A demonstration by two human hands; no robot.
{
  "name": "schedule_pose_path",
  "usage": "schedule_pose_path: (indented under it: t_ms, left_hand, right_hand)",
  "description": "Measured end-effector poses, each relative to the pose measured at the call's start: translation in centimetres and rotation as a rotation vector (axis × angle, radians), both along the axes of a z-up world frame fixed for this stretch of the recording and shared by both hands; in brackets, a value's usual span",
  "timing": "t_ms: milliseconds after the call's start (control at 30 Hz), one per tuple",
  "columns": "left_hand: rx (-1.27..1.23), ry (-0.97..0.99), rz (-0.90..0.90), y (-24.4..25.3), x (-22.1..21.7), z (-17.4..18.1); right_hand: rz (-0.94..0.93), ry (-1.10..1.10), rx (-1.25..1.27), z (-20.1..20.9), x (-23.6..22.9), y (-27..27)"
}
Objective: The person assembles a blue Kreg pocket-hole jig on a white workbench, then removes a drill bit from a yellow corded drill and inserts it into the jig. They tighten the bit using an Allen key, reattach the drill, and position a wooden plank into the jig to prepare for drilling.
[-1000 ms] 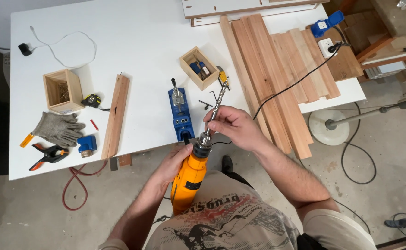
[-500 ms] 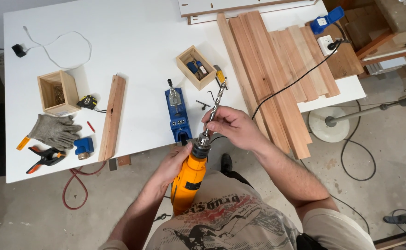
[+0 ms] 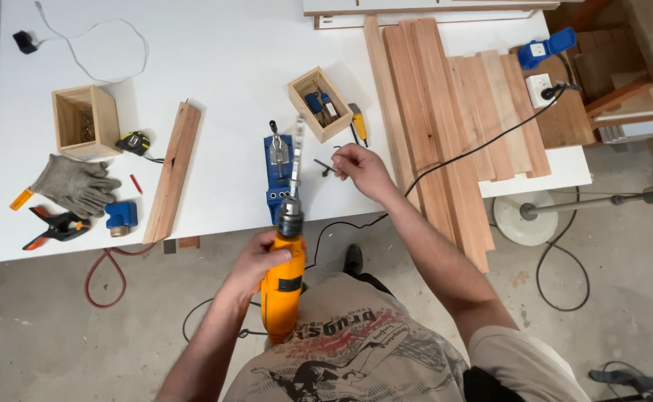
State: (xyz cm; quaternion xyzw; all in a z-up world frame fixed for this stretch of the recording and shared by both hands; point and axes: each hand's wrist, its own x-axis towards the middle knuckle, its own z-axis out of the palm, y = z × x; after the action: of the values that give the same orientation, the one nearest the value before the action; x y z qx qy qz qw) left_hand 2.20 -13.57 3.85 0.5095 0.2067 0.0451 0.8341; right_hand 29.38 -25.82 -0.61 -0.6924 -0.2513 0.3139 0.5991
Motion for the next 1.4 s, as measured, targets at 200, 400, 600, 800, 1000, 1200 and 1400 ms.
schedule_pose_path:
  t_ms: [200,400,600,800,1000,1200,1400]
  left_hand:
    - [-0.119,0.229,0.563,1.3,-2.9,0.3]
    - [-0.122,0.408,0.839,0.9,-6.2,-4.5]
    - [-0.060,0.398,0.828,-0.4,-5.8,-3.2]
    - [-0.042,0.301,0.711,0.1,-4.3,-2.0]
    - [-0.100,0.117,0.478,1.5,-0.9,-4.7]
    - [-0.235,-0.245,0.038,0.5,2.0,-3.0]
    - [-0.212,-0.414,-0.173,0.2,2.1,-4.0]
  right_hand:
    - [0.579,-0.961,-0.721,-16.5,3.3,0.9]
    - [0.713,-1.556,-0.284,-27.6,9.2,5.2]
    - [0.427,-0.835,-0.157,-22.5,7.0,4.9]
    - [0.035,0.805,0.415,-9.2,-1.4,4.2]
    - [0.279,0.948,0.210,0.1,-9.3,1.3]
    - [0.252,-0.769,0.052,5.1,-7.4,0.7]
    - [0.245,-1.384,0.413,7.7,-7.3,0.0]
